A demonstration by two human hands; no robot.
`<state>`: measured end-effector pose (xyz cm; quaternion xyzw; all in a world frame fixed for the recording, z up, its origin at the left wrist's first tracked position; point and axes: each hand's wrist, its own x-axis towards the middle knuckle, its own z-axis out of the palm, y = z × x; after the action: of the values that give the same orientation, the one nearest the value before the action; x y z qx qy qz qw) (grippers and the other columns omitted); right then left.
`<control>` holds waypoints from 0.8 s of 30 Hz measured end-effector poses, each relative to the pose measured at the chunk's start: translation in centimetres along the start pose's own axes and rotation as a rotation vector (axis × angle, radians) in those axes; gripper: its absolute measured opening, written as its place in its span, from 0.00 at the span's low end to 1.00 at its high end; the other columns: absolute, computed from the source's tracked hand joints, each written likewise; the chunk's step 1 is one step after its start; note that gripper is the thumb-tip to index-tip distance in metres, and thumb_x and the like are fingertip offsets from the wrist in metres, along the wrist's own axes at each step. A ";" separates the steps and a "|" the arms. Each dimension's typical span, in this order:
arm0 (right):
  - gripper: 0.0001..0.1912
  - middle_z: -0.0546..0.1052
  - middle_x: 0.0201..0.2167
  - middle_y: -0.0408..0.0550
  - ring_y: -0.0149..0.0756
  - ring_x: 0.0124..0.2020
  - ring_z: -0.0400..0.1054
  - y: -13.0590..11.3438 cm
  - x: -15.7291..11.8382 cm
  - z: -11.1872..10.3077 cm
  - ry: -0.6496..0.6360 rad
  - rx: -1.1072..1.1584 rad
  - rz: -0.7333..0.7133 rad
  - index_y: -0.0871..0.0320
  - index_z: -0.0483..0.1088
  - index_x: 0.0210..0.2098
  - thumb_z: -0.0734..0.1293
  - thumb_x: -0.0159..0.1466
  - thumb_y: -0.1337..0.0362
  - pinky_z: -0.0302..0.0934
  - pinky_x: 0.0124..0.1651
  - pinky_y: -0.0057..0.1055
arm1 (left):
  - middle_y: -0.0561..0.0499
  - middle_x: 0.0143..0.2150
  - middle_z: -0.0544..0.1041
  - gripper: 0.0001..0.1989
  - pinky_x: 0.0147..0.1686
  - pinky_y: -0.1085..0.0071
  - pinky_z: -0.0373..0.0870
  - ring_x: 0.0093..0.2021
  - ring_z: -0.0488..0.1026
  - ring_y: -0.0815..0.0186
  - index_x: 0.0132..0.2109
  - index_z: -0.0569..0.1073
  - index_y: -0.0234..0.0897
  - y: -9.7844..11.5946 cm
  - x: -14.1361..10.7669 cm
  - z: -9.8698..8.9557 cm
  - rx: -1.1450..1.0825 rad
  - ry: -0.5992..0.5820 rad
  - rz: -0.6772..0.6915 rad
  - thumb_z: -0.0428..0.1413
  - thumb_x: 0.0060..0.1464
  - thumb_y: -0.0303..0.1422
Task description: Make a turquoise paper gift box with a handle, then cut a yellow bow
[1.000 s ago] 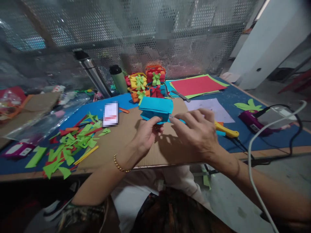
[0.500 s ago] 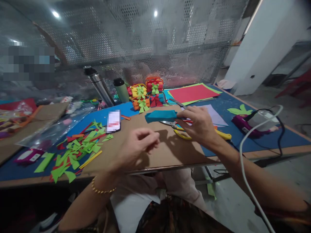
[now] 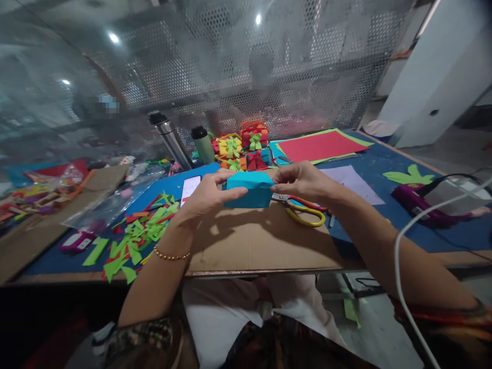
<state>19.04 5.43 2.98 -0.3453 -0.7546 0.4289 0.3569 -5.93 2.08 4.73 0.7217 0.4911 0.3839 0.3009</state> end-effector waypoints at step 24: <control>0.09 0.80 0.29 0.47 0.37 0.33 0.71 -0.5 -2.6 -0.4 0.449 -0.238 -0.165 0.55 0.78 0.29 0.71 0.63 0.59 0.62 0.39 0.34 | 0.48 0.34 0.85 0.21 0.36 0.65 0.82 0.33 0.81 0.60 0.35 0.85 0.38 -1.1 -1.3 2.0 -0.400 0.145 -0.279 0.76 0.36 0.46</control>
<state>20.58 3.29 2.96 -0.4084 -0.7274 0.2192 0.5060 -5.06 1.17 2.43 0.5435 0.5207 0.4790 0.4517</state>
